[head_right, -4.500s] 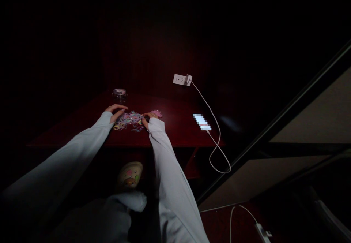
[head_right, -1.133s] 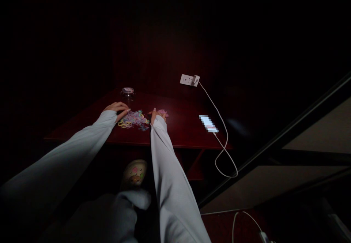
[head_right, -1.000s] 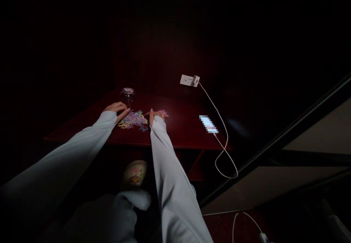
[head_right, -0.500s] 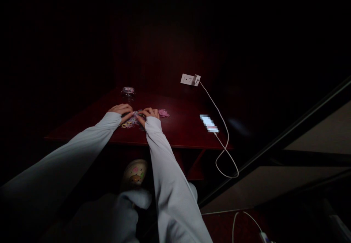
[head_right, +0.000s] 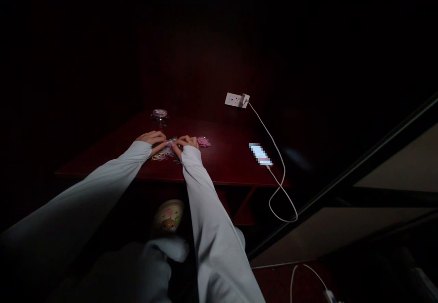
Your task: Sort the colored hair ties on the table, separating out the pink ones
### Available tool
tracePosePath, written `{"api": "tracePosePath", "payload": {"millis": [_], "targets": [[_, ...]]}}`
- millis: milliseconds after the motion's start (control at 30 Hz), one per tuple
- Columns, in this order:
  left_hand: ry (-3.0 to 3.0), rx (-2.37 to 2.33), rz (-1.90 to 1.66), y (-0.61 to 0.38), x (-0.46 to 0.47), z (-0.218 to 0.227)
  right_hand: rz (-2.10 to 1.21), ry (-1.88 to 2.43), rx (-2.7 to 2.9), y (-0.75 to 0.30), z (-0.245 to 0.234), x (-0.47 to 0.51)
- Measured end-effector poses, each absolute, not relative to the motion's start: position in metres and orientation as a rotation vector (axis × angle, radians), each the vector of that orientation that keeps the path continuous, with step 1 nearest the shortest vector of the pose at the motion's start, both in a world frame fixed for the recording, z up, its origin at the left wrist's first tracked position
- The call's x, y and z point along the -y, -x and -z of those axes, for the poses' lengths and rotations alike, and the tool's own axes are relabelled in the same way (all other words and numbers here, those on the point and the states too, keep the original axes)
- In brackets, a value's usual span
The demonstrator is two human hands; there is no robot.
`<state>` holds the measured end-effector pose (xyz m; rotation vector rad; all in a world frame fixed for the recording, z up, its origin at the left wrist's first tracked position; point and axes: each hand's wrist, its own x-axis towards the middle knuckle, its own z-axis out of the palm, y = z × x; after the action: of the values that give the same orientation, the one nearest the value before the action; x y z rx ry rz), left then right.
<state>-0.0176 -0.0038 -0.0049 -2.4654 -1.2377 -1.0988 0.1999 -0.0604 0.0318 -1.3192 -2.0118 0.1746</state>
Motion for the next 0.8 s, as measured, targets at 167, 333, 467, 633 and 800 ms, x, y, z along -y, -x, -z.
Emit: {"api": "tracePosePath", "payload": {"millis": [167, 333, 467, 633, 800], "targets": [[2.462, 1.236, 1.112, 0.017, 0.001, 0.007, -0.173, 1.302, 2.023, -0.2, -0.028, 0.06], [2.43, 1.217, 1.148, 0.017, 0.004, 0.004, -0.195, 1.303, 2.024, -0.201, -0.025, 0.058], [2.471, 1.185, 1.103, 0.017, 0.009, 0.0, -0.196, 1.299, 2.022, -0.2, -0.024, 0.056], [2.424, 1.216, 1.14, 0.014, 0.009, 0.001, -0.186, 1.309, 2.023, -0.2, -0.024, 0.056], [2.448, 1.22, 1.106, 0.015, 0.012, -0.004, -0.189, 1.28, 1.988, -0.202, -0.02, 0.051]]}}
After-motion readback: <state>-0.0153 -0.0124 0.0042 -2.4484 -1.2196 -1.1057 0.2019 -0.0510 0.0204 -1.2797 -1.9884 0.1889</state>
